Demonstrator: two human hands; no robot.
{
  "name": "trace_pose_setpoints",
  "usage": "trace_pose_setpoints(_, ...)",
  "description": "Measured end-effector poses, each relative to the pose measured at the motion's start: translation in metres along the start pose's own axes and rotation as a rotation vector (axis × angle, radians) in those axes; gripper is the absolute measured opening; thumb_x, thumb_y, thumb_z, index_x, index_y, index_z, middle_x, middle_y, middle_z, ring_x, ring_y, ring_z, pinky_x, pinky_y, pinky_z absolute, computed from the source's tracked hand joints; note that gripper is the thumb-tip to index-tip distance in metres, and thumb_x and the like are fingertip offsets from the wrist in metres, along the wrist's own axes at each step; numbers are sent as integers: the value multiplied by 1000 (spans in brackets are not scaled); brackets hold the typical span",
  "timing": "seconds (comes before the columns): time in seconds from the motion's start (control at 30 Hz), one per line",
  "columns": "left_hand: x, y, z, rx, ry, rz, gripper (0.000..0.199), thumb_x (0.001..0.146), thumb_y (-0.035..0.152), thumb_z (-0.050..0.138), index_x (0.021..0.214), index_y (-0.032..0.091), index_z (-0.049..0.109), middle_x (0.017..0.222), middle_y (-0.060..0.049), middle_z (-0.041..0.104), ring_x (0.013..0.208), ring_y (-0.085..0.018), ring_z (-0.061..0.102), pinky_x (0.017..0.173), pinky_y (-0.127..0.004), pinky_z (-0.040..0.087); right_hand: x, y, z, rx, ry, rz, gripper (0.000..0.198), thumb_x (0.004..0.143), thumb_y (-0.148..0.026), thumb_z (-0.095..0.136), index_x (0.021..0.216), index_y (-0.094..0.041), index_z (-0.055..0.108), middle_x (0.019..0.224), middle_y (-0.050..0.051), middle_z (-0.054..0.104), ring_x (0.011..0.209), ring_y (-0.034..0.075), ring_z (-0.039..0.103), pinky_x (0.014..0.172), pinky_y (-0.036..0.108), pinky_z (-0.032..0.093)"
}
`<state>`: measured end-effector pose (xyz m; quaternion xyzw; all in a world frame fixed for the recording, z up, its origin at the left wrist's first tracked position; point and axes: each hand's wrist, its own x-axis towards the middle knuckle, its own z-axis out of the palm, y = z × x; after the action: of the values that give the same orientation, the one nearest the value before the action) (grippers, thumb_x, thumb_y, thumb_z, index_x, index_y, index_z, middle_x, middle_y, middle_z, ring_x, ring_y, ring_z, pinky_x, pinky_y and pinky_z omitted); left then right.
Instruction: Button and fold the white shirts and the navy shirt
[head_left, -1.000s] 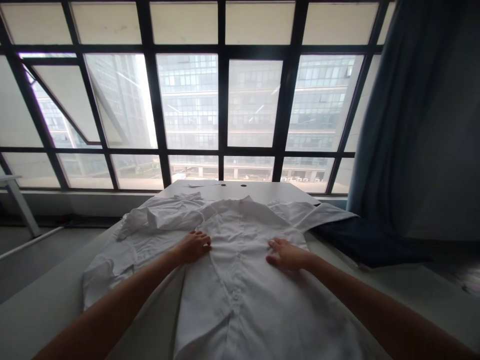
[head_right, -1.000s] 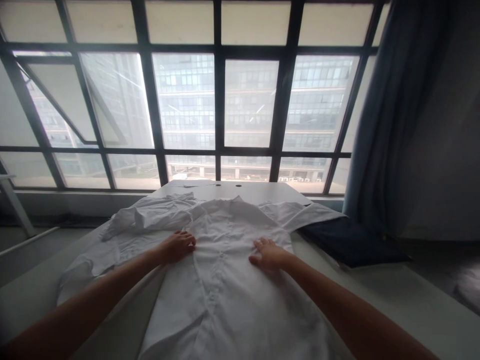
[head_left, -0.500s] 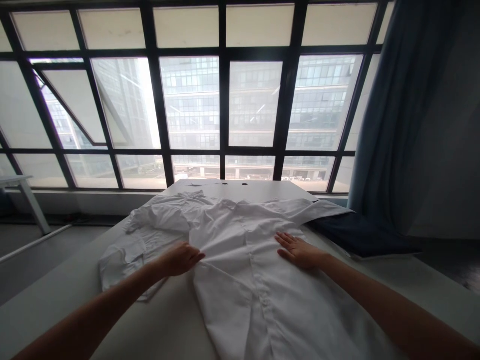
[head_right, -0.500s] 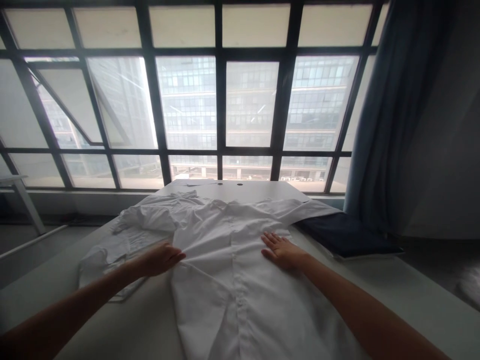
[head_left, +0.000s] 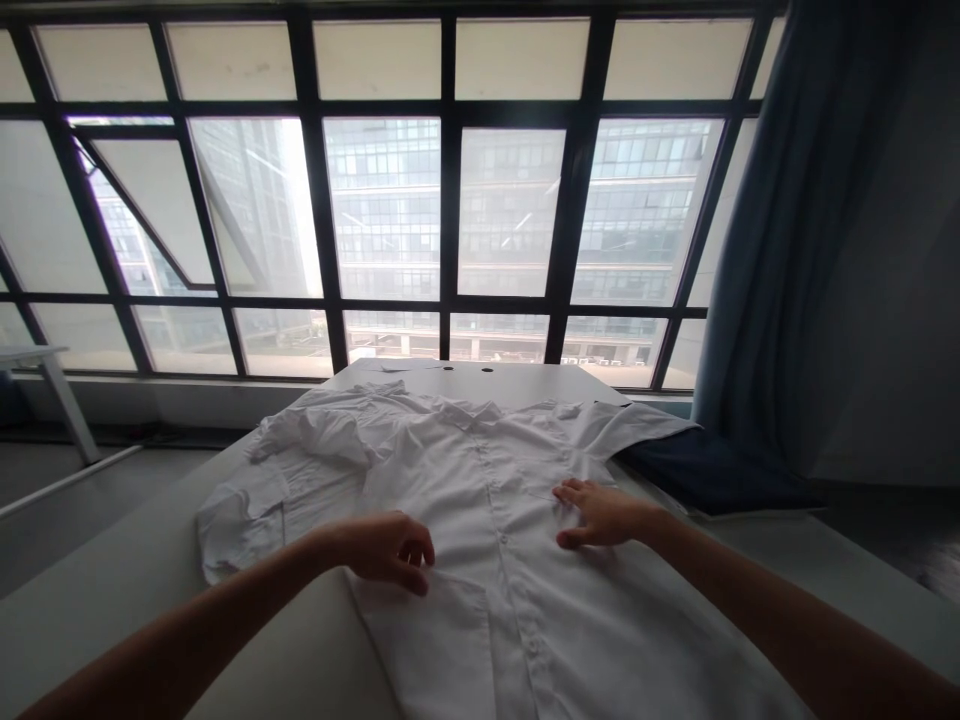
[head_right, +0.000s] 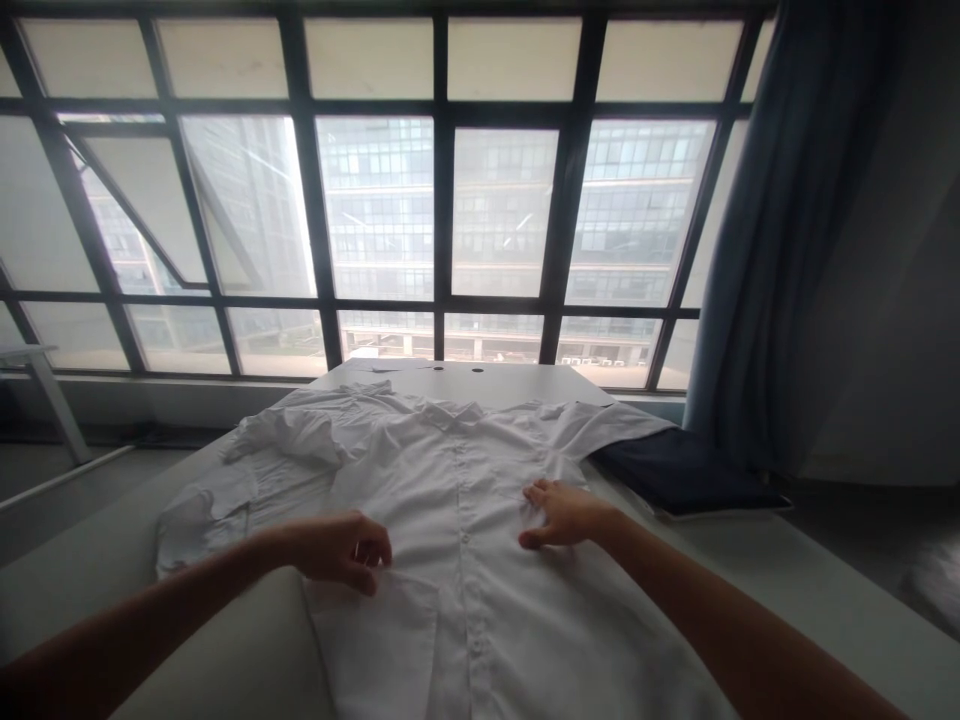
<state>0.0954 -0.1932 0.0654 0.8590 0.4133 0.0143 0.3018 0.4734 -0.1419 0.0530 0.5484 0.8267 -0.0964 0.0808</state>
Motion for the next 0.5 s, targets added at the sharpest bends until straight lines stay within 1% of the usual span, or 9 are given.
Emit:
trace_pose_setpoints(0.1,-6,-1,0,-105,-60,8,25,68,41,79,77,19,72,63,4,61,56,-11,48,53,-22,38,-1,-1,-1,10,25,-8,99,71,-74,60,147,-13,45,150,19,41,135,39,41,110,46,34)
trace_pose_setpoints(0.2,-28,-5,-24,-368,-285,34,40,60,55,83,64,18,69,55,3,61,49,-13,49,50,-25,42,-6,-5,-3,-13,27,3,96,73,-73,59,146,-12,45,147,20,44,133,39,42,108,46,36)
trace_pose_setpoints(0.23,-36,-7,-33,-462,-399,34,45,59,60,82,66,17,71,56,1,63,49,-15,53,50,-27,45,-7,-7,-4,-27,26,2,96,72,-73,60,145,-12,47,144,21,46,131,39,44,107,46,37)
trace_pose_setpoints(0.3,-46,-11,-48,-591,-649,10,59,65,70,74,87,15,75,60,-4,67,49,-20,59,52,-33,49,-9,-13,-8,-65,21,-4,91,71,-72,63,139,-12,54,137,22,53,123,39,51,101,45,42)
trace_pose_setpoints(0.33,-47,-13,-51,-621,-732,-9,67,67,74,69,97,15,74,62,-5,68,50,-21,62,53,-35,51,-8,-17,-10,-88,29,-8,85,71,-70,64,134,-13,59,131,22,57,117,38,56,97,43,44)
trace_pose_setpoints(0.37,-44,-15,-50,-624,-760,-34,72,68,77,65,103,14,72,62,-5,69,50,-21,63,53,-35,51,-5,-22,-12,-110,47,-9,76,74,-67,64,127,-13,64,125,21,61,111,37,59,92,42,46)
trace_pose_setpoints(0.4,-37,-17,-47,-601,-725,-63,72,69,77,64,104,15,71,63,-5,69,50,-20,63,54,-33,52,-1,-29,-14,-124,76,-11,66,77,-63,63,119,-13,68,118,20,65,105,35,63,87,39,48)
trace_pose_setpoints(0.43,-28,-18,-41,-555,-632,-95,67,71,75,64,100,15,71,63,-4,68,50,-17,62,53,-30,51,4,-37,-15,-125,109,-16,56,81,-59,61,112,-13,71,112,18,68,100,33,65,83,36,48)
trace_pose_setpoints(0.5,-5,-16,-27,-405,-372,-161,48,80,63,64,89,16,70,67,-3,69,52,-13,61,53,-24,49,18,-55,-16,-83,172,-20,43,86,-52,57,102,-16,73,101,14,72,91,28,67,76,32,48)
